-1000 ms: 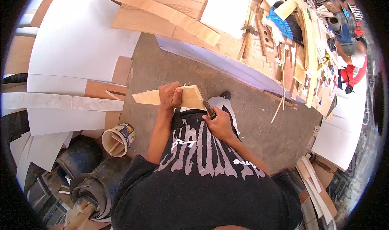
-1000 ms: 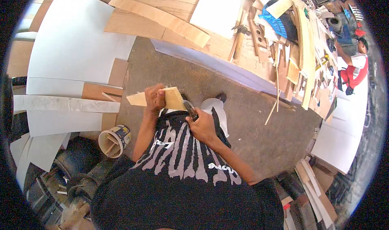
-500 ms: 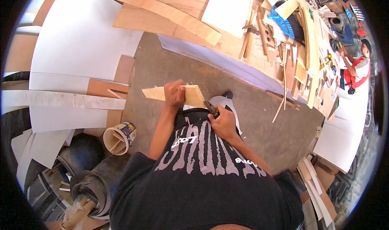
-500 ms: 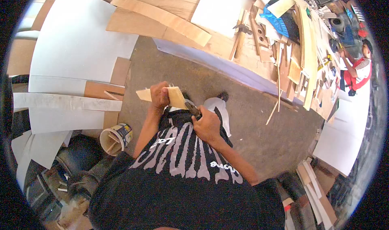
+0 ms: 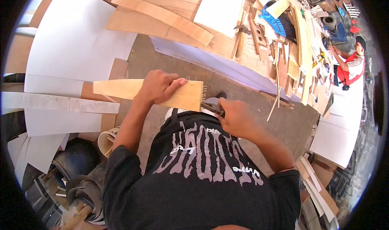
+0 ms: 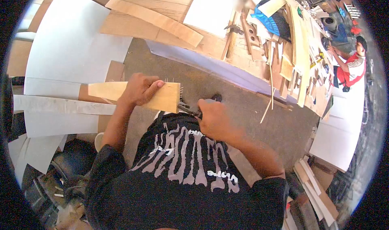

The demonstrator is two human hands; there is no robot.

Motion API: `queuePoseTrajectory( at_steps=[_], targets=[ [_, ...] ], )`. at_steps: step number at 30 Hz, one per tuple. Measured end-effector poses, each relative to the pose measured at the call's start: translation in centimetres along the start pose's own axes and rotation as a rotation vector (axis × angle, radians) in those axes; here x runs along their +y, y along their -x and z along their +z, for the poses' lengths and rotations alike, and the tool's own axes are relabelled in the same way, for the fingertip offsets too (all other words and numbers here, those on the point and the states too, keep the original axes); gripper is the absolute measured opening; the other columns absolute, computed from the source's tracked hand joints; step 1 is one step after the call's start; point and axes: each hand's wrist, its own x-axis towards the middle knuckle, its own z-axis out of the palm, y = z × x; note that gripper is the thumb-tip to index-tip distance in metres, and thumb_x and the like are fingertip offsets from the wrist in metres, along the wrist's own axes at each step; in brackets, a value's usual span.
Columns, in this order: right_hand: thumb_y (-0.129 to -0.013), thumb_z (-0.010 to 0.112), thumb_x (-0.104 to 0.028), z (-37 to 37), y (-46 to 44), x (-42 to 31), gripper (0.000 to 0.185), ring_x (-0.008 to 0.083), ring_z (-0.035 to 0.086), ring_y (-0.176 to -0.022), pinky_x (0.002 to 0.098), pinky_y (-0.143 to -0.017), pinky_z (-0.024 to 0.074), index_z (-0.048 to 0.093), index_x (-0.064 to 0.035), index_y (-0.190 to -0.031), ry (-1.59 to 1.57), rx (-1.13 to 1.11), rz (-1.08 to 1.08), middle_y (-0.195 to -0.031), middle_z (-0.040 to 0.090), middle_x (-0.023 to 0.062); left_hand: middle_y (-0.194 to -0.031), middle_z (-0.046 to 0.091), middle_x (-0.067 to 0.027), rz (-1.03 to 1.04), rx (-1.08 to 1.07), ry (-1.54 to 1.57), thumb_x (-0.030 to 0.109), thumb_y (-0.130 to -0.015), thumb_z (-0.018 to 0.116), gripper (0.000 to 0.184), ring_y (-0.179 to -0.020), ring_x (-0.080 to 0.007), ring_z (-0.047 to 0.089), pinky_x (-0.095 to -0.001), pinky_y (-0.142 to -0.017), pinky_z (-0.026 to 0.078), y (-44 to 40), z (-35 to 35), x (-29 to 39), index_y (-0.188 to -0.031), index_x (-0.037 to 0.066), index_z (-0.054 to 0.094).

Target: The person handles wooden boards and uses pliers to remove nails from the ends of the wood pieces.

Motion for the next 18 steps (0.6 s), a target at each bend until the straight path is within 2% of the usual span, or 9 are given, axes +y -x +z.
queuePoseTrajectory(
  at_steps=[5,7,10,12,14,16,17,18],
  targets=[
    [-0.089,0.070,-0.020,-3.7,1.9,-1.5,0.024,0.0469,0.063,-0.081,0.0549,-0.070,0.0479,0.056,-0.0022,-0.097,0.138,-0.066,-0.005,-0.080,0.065,0.0234,-0.060,0.060,-0.0205,-0.075,-0.131,-0.060,0.053,-0.103,0.047,0.059,-0.062,-0.0417,0.061,-0.0486,-0.059,0.047,0.5,-2.6,3.8,-0.073,0.007,0.071],
    [-0.087,0.069,-0.016,-4.5,2.8,-1.7,0.022,0.0469,0.064,-0.081,0.0553,-0.070,0.0485,0.054,-0.0017,-0.095,0.248,-0.200,-0.012,-0.079,0.065,0.0229,-0.061,0.060,-0.0206,-0.091,-0.177,-0.032,0.053,-0.103,0.047,0.060,-0.062,-0.0415,0.062,-0.0484,-0.059,0.047,1.3,-2.6,4.8,-0.075,0.007,0.072],
    [-0.084,0.065,-0.011,-5.8,3.8,-2.1,0.017,0.0464,0.064,-0.079,0.0558,-0.069,0.0494,0.053,-0.0016,-0.092,0.264,-0.280,0.007,-0.079,0.065,0.0220,-0.061,0.061,-0.0204,-0.080,-0.247,-0.017,0.053,-0.103,0.047,0.060,-0.061,-0.0409,0.061,-0.0481,-0.060,0.047,2.0,-1.9,5.6,-0.076,0.006,0.073],
    [-0.083,0.063,-0.010,-6.3,4.7,-2.6,0.016,0.0462,0.064,-0.077,0.0559,-0.068,0.0497,0.053,-0.0015,-0.092,0.279,-0.248,-0.007,-0.079,0.065,0.0220,-0.062,0.061,-0.0206,-0.143,-0.228,0.063,0.051,-0.104,0.047,0.058,-0.060,-0.0405,0.061,-0.0477,-0.059,0.047,2.6,-0.6,5.7,-0.076,0.006,0.072],
    [-0.081,0.061,-0.008,-6.4,5.1,-2.5,0.014,0.0460,0.064,-0.076,0.0560,-0.068,0.0500,0.053,-0.0014,-0.091,0.299,-0.216,-0.020,-0.078,0.065,0.0220,-0.062,0.060,-0.0207,-0.097,-0.206,0.100,0.047,-0.104,0.049,0.054,-0.058,-0.0401,0.060,-0.0466,-0.058,0.046,3.1,1.9,4.6,-0.077,0.005,0.072],
    [-0.082,0.057,-0.008,-6.5,5.3,-2.3,0.011,0.0459,0.065,-0.073,0.0559,-0.066,0.0505,0.053,-0.0017,-0.090,0.358,-0.122,-0.046,-0.076,0.064,0.0221,-0.062,0.059,-0.0214,-0.057,-0.029,0.270,0.043,-0.103,0.051,0.052,-0.057,-0.0403,0.059,-0.0457,-0.056,0.045,2.8,4.0,4.5,-0.075,0.004,0.070],
    [-0.082,0.057,-0.008,-6.5,5.4,-2.0,0.011,0.0459,0.065,-0.073,0.0559,-0.066,0.0505,0.053,-0.0017,-0.090,0.357,-0.113,-0.034,-0.076,0.064,0.0221,-0.060,0.054,-0.0206,-0.044,0.012,0.313,0.041,-0.102,0.052,0.050,-0.054,-0.0399,0.057,-0.0446,-0.052,0.042,2.7,5.0,4.1,-0.070,0.003,0.063],
    [-0.083,0.059,-0.009,-6.5,5.1,-1.5,0.012,0.0461,0.065,-0.074,0.0558,-0.067,0.0507,0.054,-0.0011,-0.091,0.363,-0.139,-0.030,-0.077,0.065,0.0230,-0.060,0.054,-0.0206,-0.027,0.011,0.312,0.041,-0.102,0.052,0.050,-0.054,-0.0399,0.057,-0.0446,-0.052,0.042,2.1,6.1,3.5,-0.070,0.003,0.063]
  ],
)
